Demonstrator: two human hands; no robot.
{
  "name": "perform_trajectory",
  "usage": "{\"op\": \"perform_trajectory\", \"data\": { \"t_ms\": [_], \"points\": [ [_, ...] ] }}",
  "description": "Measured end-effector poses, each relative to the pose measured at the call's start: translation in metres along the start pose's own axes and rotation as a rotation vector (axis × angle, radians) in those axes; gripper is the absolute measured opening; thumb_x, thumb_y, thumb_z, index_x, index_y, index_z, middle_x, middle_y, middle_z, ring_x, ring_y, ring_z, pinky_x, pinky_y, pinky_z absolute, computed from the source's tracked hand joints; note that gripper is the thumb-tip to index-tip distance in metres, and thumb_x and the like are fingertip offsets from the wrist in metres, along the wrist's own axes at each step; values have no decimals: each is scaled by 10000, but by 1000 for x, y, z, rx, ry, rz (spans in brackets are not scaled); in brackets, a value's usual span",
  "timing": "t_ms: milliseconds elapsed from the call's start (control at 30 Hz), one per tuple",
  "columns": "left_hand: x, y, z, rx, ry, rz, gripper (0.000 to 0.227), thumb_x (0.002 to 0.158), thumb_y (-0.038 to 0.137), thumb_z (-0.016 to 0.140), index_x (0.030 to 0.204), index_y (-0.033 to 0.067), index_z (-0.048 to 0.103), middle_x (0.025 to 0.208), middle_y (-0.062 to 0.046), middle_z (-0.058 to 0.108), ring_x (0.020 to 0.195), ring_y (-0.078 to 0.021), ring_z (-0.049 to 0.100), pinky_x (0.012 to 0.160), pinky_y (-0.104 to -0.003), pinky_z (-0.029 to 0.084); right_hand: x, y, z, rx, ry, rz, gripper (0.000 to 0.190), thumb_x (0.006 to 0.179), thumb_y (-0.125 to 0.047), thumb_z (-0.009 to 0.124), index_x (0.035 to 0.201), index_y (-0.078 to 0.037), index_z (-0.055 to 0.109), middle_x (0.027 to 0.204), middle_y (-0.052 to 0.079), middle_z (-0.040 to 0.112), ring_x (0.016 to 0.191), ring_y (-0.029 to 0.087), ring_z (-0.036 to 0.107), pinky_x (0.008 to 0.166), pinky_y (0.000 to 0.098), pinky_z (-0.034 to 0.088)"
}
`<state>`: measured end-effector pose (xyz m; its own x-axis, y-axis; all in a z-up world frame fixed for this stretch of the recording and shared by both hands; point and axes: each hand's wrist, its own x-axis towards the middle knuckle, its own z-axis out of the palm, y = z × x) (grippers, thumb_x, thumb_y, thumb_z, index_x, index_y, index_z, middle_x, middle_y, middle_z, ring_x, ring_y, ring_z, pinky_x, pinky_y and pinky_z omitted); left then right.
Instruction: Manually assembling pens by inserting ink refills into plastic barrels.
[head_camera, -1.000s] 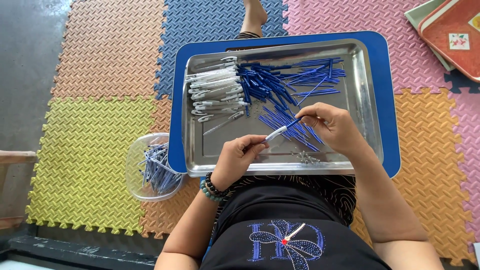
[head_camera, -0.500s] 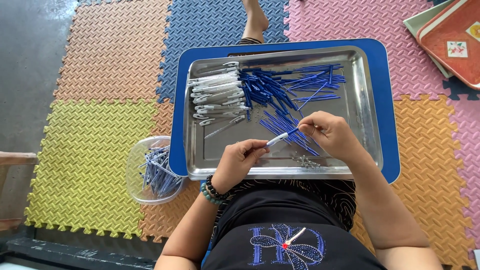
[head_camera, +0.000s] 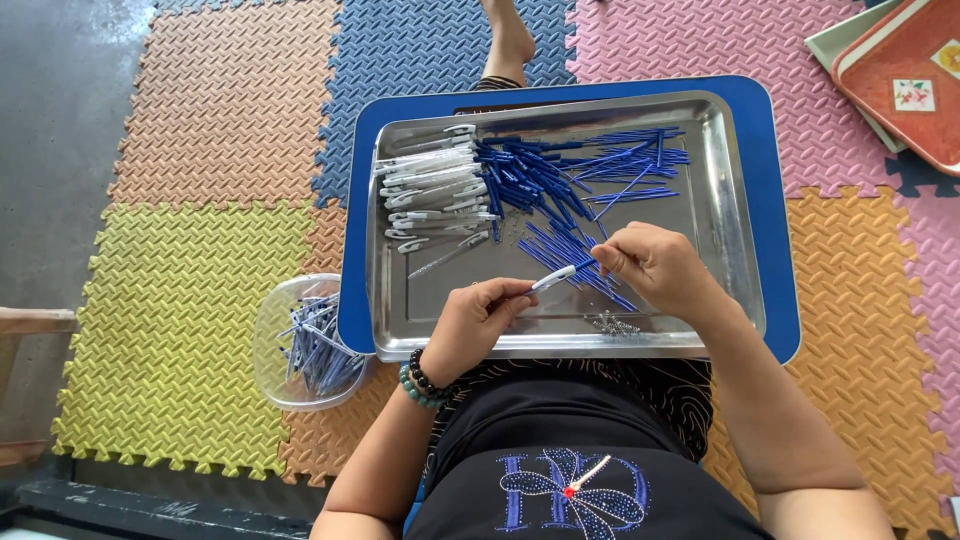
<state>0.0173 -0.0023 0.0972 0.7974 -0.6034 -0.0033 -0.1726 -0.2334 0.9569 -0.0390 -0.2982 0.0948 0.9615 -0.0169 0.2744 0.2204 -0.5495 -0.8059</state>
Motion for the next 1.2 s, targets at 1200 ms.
{"op": "perform_trajectory", "data": {
  "t_ms": [1200],
  "points": [
    [-2,14,-4,72,-46,-1,256,1019,33,785,1264,34,859,848,-110,883,664,-130,725,626,-293,612,-2,-10,-7,-118,-5,-220,50,978,-163,872,1019,-190,874,941,-24,856,938,194,740,826,311,633]
  ]
}}
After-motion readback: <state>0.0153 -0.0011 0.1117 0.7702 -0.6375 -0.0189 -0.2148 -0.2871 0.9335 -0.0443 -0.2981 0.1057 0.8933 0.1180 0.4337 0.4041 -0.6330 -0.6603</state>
